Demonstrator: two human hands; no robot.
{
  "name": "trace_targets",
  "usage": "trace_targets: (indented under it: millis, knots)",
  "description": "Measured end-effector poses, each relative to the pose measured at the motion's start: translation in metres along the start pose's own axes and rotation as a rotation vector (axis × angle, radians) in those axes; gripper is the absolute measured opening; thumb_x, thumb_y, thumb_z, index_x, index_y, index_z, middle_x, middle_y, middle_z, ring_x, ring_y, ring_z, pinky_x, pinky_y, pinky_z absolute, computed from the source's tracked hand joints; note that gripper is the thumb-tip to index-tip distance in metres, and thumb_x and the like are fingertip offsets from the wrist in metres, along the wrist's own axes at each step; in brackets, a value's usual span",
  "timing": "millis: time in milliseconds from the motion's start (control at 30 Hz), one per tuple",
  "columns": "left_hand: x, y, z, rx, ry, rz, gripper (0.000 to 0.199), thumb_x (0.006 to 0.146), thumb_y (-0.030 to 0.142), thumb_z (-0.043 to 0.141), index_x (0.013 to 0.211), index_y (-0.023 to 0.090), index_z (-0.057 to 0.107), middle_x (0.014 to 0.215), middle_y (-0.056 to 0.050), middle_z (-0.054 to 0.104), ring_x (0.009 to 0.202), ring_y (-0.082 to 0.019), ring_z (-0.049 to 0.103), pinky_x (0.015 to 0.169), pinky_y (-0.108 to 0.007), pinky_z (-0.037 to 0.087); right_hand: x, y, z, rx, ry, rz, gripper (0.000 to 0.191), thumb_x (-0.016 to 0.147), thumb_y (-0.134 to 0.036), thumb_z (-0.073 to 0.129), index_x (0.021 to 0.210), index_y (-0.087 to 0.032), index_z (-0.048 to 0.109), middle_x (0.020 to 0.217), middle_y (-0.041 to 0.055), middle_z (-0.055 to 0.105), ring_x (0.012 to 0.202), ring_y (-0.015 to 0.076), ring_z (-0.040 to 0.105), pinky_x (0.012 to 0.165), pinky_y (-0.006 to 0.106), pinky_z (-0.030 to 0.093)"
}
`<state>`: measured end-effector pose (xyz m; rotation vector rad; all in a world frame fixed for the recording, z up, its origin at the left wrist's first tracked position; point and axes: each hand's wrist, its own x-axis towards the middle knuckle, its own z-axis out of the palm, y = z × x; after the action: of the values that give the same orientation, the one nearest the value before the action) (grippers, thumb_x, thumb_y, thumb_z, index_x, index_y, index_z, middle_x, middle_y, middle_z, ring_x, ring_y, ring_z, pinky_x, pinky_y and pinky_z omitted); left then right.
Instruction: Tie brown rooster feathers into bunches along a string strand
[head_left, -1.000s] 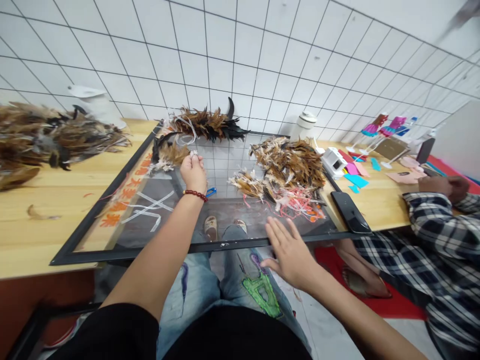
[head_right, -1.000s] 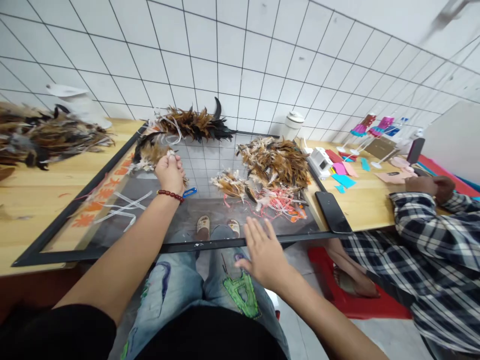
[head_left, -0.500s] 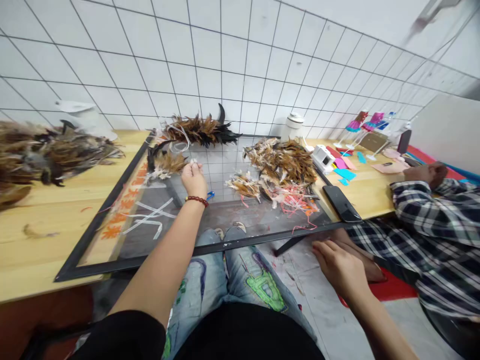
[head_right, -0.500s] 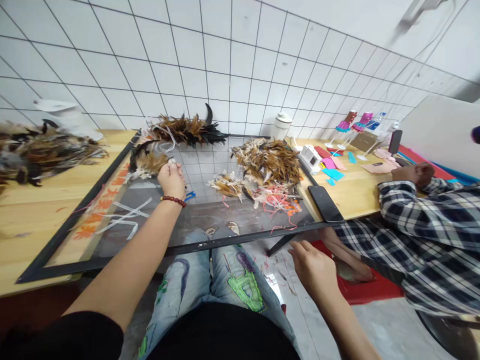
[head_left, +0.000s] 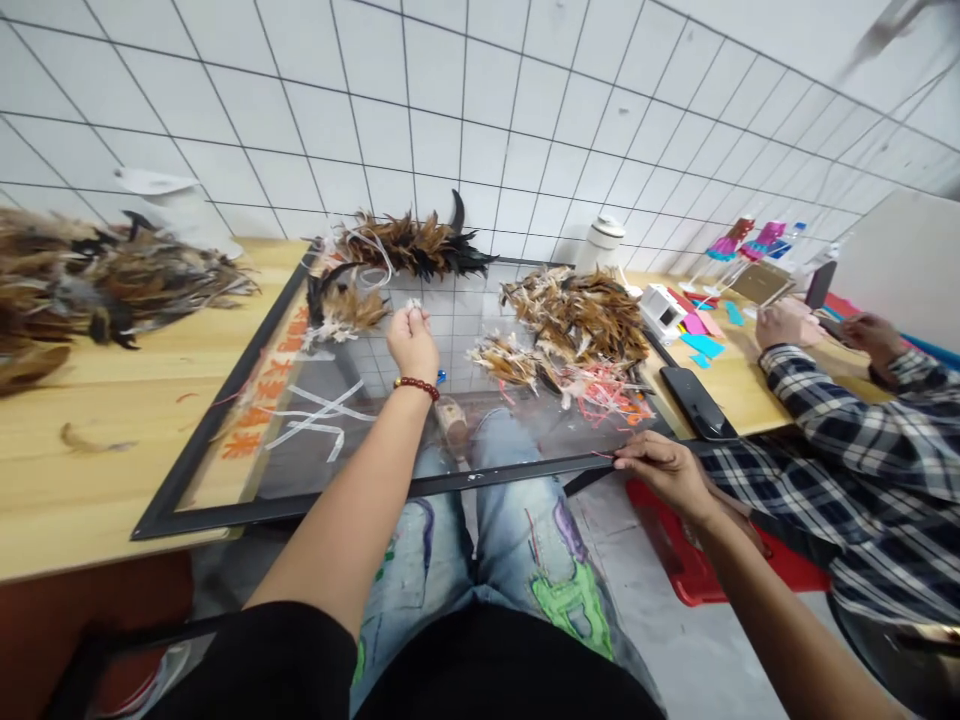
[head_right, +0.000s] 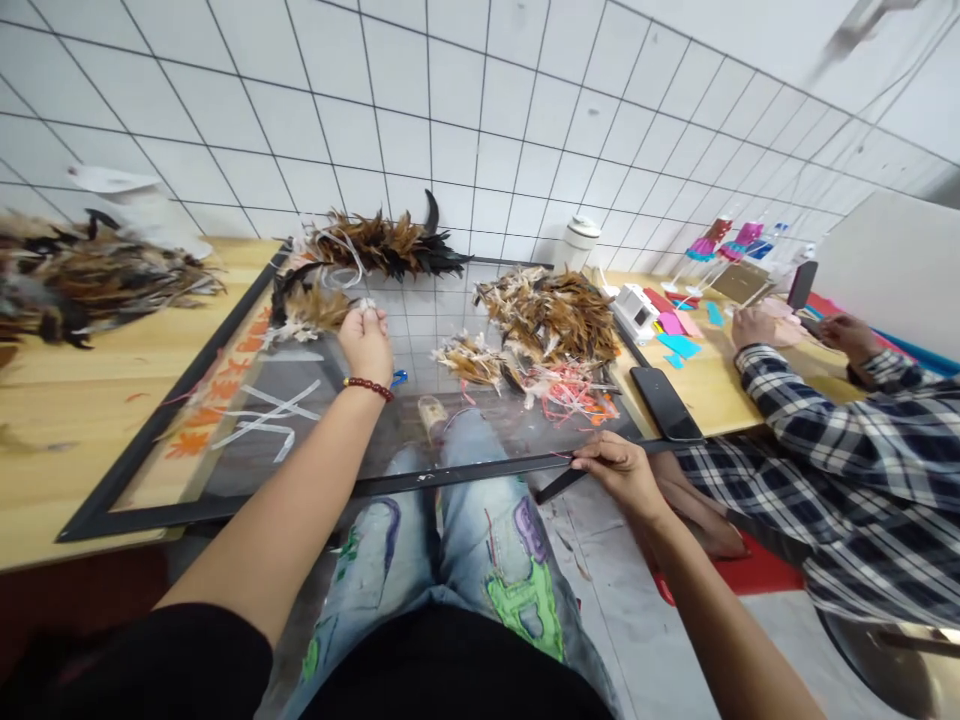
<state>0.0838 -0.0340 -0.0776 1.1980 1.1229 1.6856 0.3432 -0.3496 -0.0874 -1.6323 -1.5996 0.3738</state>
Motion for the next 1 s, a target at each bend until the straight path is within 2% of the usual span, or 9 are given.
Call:
trace_targets:
  millis: [333, 433, 500, 567, 667, 733, 867, 933, 1000]
  knots:
    - [-0.006, 0.003, -0.005, 0.049, 0.021, -0.027, 0.022, 0.087, 0.03, 0.045, 0.073, 0.017, 0.056, 0.059, 0.001, 0.049, 0.058, -0.012, 0.048, 0.059, -0.023, 0.037, 0.008, 0.0, -0.003, 0.012, -0.094, 0.083, 0.022, 0.077, -0.04, 0.068, 0.07, -0.019, 0.068, 0.072, 0.0038, 0.062, 0.069, 0.0156, 0.058, 0.066, 0.028, 0.047]
    - [-0.006, 0.001, -0.007, 0.068, 0.013, -0.017, 0.023, 0.087, 0.032, 0.045, 0.074, 0.017, 0.057, 0.061, 0.001, 0.051, 0.059, -0.012, 0.049, 0.059, -0.023, 0.038, 0.013, -0.002, -0.006, -0.02, -0.134, 0.149, 0.025, 0.075, -0.042, 0.069, 0.083, -0.019, 0.069, 0.069, 0.0021, 0.06, 0.064, 0.0143, 0.056, 0.06, 0.027, 0.046]
    - [-0.007, 0.001, -0.007, 0.081, 0.014, -0.009, 0.023, 0.086, 0.033, 0.045, 0.074, 0.017, 0.057, 0.063, 0.0, 0.053, 0.061, -0.012, 0.05, 0.06, -0.023, 0.039, 0.016, -0.003, -0.009, -0.02, -0.211, 0.15, 0.028, 0.076, -0.043, 0.068, 0.09, -0.019, 0.07, 0.075, 0.0042, 0.063, 0.069, 0.0159, 0.058, 0.064, 0.028, 0.048]
    - [-0.008, 0.002, -0.006, 0.099, 0.009, -0.003, 0.023, 0.086, 0.033, 0.045, 0.074, 0.018, 0.057, 0.063, 0.0, 0.054, 0.061, -0.012, 0.051, 0.06, -0.023, 0.039, 0.019, -0.004, -0.01, -0.005, -0.273, 0.119, 0.026, 0.078, -0.044, 0.065, 0.084, -0.02, 0.071, 0.079, 0.0063, 0.066, 0.075, 0.0178, 0.06, 0.071, 0.03, 0.049]
    - [-0.013, 0.006, -0.005, 0.126, -0.025, 0.01, 0.024, 0.087, 0.031, 0.045, 0.072, 0.018, 0.057, 0.06, 0.0, 0.052, 0.057, -0.012, 0.049, 0.057, -0.023, 0.038, 0.02, -0.004, -0.009, 0.043, -0.248, 0.095, 0.027, 0.079, -0.045, 0.064, 0.07, -0.02, 0.069, 0.072, 0.0058, 0.065, 0.071, 0.018, 0.06, 0.068, 0.031, 0.048]
    - [-0.018, 0.009, -0.003, 0.127, -0.067, 0.018, 0.024, 0.087, 0.031, 0.045, 0.072, 0.018, 0.057, 0.058, 0.001, 0.05, 0.055, -0.011, 0.047, 0.055, -0.023, 0.037, 0.022, -0.006, -0.007, 0.044, -0.25, 0.11, 0.027, 0.081, -0.043, 0.062, 0.067, -0.021, 0.067, 0.07, 0.0057, 0.064, 0.069, 0.0184, 0.059, 0.067, 0.032, 0.047]
    - [-0.029, 0.012, 0.001, 0.084, -0.165, 0.007, 0.022, 0.087, 0.032, 0.047, 0.075, 0.018, 0.058, 0.057, 0.002, 0.049, 0.052, -0.01, 0.044, 0.051, -0.021, 0.035, 0.041, -0.028, -0.002, -0.05, -0.264, 0.094, 0.023, 0.083, -0.04, 0.056, 0.068, -0.024, 0.061, 0.07, 0.0056, 0.06, 0.068, 0.0208, 0.057, 0.065, 0.035, 0.046]
    - [-0.034, 0.014, 0.003, 0.041, -0.211, -0.032, 0.02, 0.086, 0.033, 0.05, 0.075, 0.018, 0.058, 0.057, 0.002, 0.048, 0.05, -0.009, 0.041, 0.048, -0.02, 0.032, 0.065, -0.051, 0.005, -0.031, -0.169, -0.011, 0.02, 0.084, -0.039, 0.054, 0.069, -0.026, 0.059, 0.072, 0.0046, 0.059, 0.071, 0.0214, 0.056, 0.067, 0.037, 0.046]
    - [-0.036, 0.019, 0.005, -0.033, -0.262, -0.117, 0.02, 0.084, 0.033, 0.052, 0.073, 0.017, 0.056, 0.055, 0.003, 0.044, 0.045, -0.008, 0.036, 0.044, -0.02, 0.028, 0.097, -0.077, 0.017, 0.041, -0.037, -0.13, 0.018, 0.084, -0.038, 0.055, 0.07, -0.027, 0.059, 0.082, 0.0041, 0.061, 0.084, 0.0218, 0.057, 0.079, 0.038, 0.046]
